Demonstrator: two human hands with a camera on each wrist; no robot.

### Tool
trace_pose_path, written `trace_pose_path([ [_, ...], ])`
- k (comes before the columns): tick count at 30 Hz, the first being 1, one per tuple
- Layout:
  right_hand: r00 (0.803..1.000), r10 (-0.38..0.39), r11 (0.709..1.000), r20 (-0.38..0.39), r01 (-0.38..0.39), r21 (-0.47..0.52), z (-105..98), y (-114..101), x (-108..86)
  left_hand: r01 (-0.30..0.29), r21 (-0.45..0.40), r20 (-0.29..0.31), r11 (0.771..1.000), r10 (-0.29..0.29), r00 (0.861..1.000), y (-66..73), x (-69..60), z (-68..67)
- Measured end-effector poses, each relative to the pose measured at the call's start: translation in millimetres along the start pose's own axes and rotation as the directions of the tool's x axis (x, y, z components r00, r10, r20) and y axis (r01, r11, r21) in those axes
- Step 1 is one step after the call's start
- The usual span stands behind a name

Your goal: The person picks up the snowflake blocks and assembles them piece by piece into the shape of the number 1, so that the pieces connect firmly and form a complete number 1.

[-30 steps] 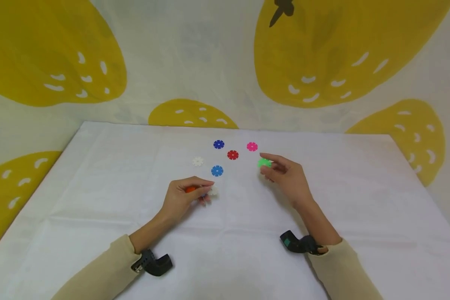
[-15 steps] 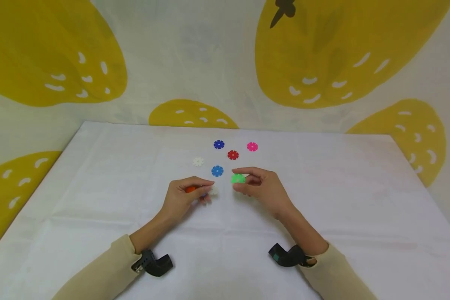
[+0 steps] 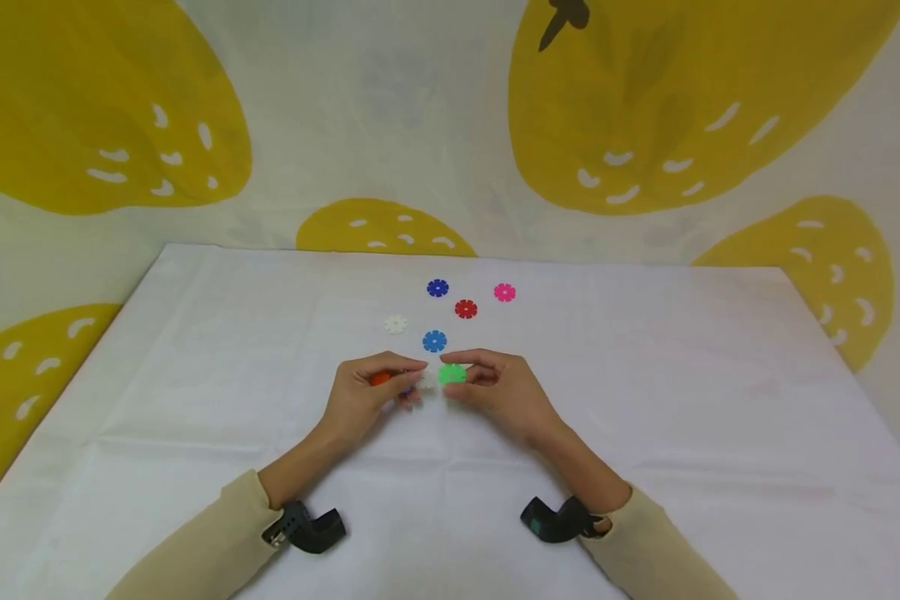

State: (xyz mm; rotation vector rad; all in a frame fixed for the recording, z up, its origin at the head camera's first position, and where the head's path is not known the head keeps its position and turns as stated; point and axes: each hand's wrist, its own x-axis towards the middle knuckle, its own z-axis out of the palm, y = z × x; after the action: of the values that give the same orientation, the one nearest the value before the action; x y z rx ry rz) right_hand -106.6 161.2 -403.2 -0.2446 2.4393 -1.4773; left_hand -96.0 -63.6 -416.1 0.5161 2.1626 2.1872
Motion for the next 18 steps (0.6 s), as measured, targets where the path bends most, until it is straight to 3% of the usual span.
trace_pose_path([
  [4,1.0,0.013,1.0,0.001,-0.013,0.0,1.2,0.9,-0.5,0.006,-0.007,-0.004,1.0,-0.006,1.0,-10.1,1.6,-0.4],
  [18,1.0,0.009,1.0,0.029,-0.009,0.009,2.4,1.2,-2.4,-0.014,-0.016,0.007,1.0,0.014,1.0,-12.2,1.5,-1.0],
])
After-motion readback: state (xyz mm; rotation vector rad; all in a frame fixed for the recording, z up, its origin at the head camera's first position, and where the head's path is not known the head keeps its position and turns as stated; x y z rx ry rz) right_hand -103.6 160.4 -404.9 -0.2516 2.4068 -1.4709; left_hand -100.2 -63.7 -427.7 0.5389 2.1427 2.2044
